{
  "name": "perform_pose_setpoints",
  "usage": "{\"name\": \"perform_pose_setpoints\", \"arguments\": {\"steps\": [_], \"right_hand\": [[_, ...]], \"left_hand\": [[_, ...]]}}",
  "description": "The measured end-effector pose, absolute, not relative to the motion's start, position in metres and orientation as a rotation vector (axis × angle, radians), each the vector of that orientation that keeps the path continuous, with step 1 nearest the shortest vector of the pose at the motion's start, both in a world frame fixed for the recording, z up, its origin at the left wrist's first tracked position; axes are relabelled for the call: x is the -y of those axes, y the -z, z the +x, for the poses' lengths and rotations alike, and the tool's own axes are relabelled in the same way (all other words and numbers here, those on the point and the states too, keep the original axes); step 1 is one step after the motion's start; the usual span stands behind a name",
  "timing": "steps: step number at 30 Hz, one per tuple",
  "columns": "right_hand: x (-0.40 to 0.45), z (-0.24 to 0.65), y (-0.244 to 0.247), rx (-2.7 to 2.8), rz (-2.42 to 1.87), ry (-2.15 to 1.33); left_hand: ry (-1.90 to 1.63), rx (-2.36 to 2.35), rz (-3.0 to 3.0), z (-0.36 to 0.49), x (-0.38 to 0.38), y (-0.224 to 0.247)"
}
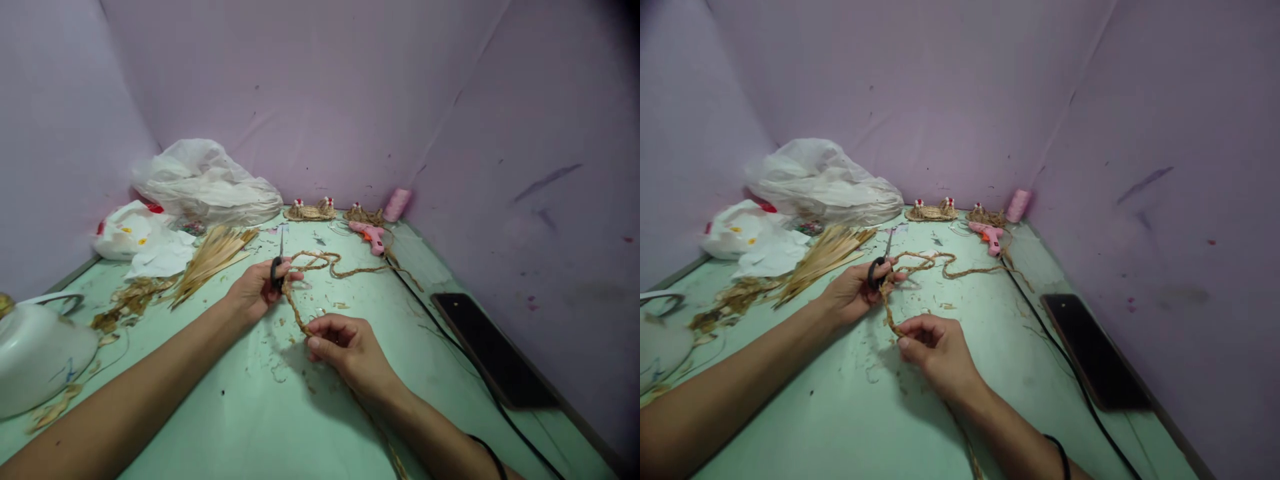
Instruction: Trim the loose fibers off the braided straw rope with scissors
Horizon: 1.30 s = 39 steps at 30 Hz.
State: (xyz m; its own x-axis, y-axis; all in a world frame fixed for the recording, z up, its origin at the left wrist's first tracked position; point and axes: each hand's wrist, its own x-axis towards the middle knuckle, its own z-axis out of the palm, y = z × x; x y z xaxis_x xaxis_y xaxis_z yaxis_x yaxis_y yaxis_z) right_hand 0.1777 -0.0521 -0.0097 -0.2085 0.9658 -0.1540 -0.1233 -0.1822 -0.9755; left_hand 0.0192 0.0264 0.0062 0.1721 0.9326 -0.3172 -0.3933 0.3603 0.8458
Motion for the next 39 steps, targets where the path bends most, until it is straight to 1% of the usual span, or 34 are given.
{"name": "perform_pose_setpoints", "arguments": {"steps": [3,5,9,12,14,17,20,22,25,29,31,35,39], "right_hand": [[0.051,0.178,0.012,1.159,-1.126,-1.608],[0.05,0.178,0.014,1.117,-1.126,-1.641],[0.05,0.179,0.016,1.114,-1.115,-1.655],[0.05,0.179,0.016,1.15,-1.117,-1.653],[0.05,0.179,0.015,1.187,-1.12,-1.609],[0.051,0.178,0.012,1.276,-1.154,-1.443],[0.051,0.177,0.012,1.308,-1.227,-1.287],[0.051,0.176,0.014,1.275,-1.249,-1.256],[0.05,0.176,0.016,1.149,-1.224,-1.35],[0.052,0.176,0.013,0.966,-1.061,-1.693],[0.053,0.175,0.011,0.89,-0.985,-1.809],[0.054,0.176,0.009,0.806,-0.919,-1.934],[0.05,0.178,0.009,0.807,-0.975,-1.896]], "left_hand": [[-1.123,-0.832,0.625,0.004,-0.032,-0.018],[-1.121,-0.775,0.699,-0.007,-0.033,-0.026],[-1.006,-0.826,0.947,-0.016,-0.03,-0.033],[-0.936,-0.83,0.998,-0.011,-0.027,-0.03],[-0.966,-0.857,0.994,-0.005,-0.025,-0.027],[-1.029,-0.943,1.012,0.006,-0.02,-0.024],[-1.006,-0.962,1.046,0.018,-0.013,-0.021],[-0.997,-0.96,1.047,0.024,-0.01,-0.019],[-1.017,-0.996,1.022,0.027,-0.009,-0.017],[-1.028,-1.009,0.951,0.024,-0.013,-0.011],[-1.034,-0.957,0.939,0.022,-0.014,-0.007],[-1.059,-0.847,0.977,0.023,-0.013,-0.004],[-1.069,-0.856,0.994,0.026,-0.011,-0.004]]}}
